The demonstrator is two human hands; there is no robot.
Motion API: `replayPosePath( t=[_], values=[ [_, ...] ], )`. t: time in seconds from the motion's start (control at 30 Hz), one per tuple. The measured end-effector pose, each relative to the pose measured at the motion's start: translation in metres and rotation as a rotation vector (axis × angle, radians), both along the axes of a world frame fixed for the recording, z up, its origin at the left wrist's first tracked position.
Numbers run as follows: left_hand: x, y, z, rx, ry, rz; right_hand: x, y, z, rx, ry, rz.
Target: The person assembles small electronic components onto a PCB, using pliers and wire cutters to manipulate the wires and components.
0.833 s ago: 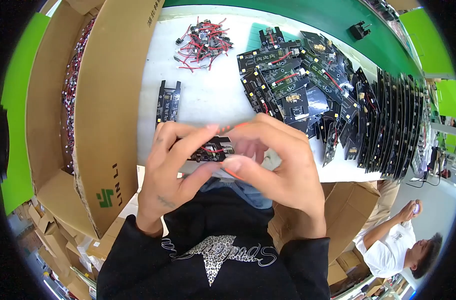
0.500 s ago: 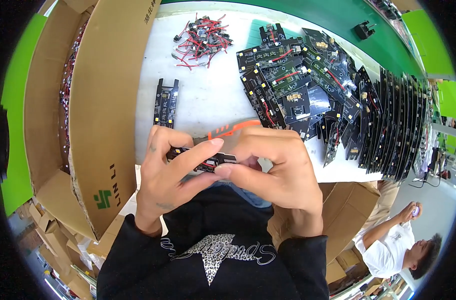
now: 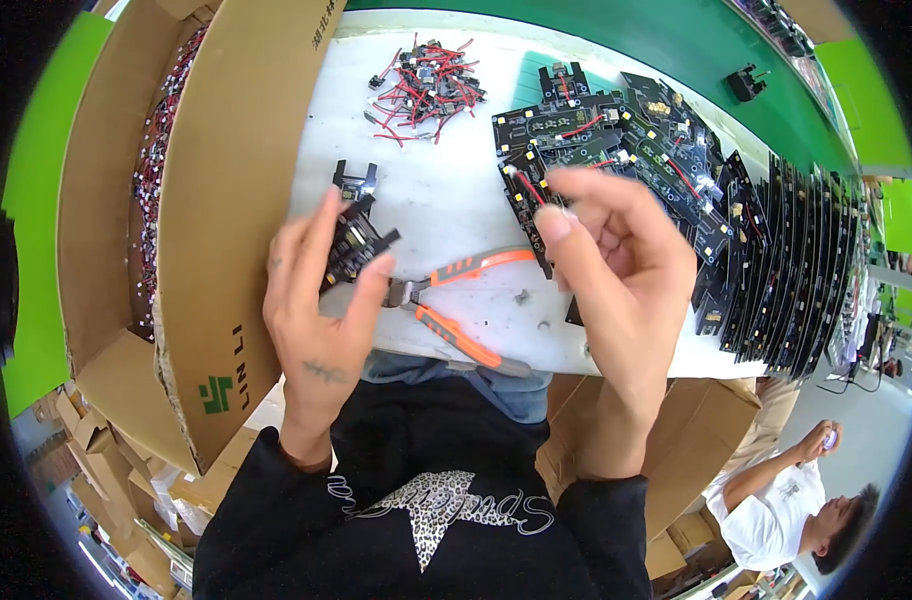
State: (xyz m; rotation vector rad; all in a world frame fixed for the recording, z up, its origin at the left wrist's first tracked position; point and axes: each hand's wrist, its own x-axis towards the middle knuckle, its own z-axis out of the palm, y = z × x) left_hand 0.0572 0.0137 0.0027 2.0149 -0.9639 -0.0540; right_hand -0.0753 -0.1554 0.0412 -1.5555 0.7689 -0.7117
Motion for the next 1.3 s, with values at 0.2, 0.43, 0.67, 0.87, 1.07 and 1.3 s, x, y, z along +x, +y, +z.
replayPosePath(
  t=[0.2,0.43,0.67,0.87,1.07,1.3],
  values=[
    [-0.003,-0.006,-0.003,0.019,-0.089,-0.004,0.059,-0.010,0.008,-0.328,0.141,0.095],
    [0.002,-0.003,-0.011,0.108,-0.102,-0.106,0.048,-0.024,0.009,-0.800,0.298,-0.057],
    [0.008,-0.006,-0.017,0.070,-0.112,-0.016,0.014,0.002,0.004,-1.035,0.762,0.051],
    [0.004,-0.005,-0.016,0.051,-0.113,0.002,0.012,-0.001,0.000,-1.012,0.660,0.031],
    [-0.014,-0.015,0.002,-0.210,-0.031,-0.163,0.009,0.009,0.008,-0.819,0.375,0.081],
    [-0.008,-0.045,0.003,-0.158,-0.366,-0.295,0.005,0.008,0.007,-0.750,0.248,0.176]
  ],
)
